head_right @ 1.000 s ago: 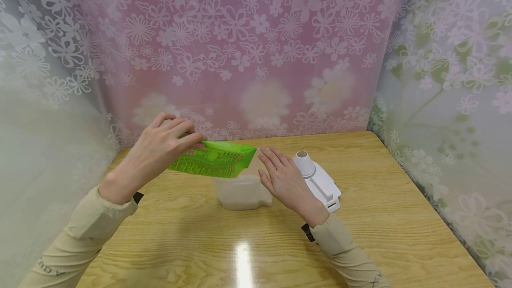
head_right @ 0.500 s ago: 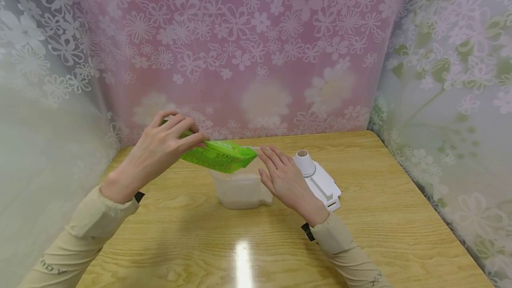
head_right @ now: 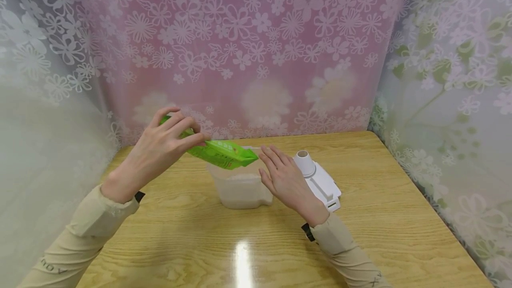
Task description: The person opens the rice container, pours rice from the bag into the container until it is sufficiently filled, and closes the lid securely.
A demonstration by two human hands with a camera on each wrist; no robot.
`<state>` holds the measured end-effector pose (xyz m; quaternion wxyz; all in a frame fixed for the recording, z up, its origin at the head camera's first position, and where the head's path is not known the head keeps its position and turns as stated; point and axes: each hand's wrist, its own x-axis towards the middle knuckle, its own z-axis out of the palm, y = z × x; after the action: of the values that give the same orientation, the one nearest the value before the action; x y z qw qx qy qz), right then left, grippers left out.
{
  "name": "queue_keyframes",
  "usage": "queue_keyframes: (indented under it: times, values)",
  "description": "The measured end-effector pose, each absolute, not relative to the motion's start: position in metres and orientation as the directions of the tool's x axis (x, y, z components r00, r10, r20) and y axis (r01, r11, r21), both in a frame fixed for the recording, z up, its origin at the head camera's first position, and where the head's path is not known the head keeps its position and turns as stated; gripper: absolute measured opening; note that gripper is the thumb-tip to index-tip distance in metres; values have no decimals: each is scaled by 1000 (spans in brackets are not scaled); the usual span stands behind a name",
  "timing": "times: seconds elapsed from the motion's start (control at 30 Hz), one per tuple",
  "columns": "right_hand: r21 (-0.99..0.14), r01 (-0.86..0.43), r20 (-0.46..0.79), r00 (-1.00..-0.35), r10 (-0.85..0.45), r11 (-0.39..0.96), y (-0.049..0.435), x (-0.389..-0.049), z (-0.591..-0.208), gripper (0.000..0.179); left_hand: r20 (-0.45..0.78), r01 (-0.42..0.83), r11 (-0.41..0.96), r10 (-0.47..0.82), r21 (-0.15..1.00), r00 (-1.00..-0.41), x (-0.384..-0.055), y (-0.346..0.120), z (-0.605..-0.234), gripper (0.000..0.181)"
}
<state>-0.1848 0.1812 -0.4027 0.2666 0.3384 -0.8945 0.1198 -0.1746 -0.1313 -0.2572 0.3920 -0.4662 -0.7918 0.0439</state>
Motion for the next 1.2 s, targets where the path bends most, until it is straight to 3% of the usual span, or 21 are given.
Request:
queue_keyframes:
  times: [0.3, 0.7, 1.2]
  values:
    - [-38, -676, 560, -624, -544, 736, 182, -184, -403, 50, 600, 714, 565, 759, -413, -253, -175, -133, -261, 25]
    - [-35, -673, 562, -624, -543, 739, 181, -184, -404, 53, 669, 693, 622, 692, -365, -270, -178, -137, -270, 14]
    - [-31, -675, 566, -619, -544, 737, 181, -185, -403, 49, 707, 623, 741, 580, -251, -405, -179, -148, -292, 13]
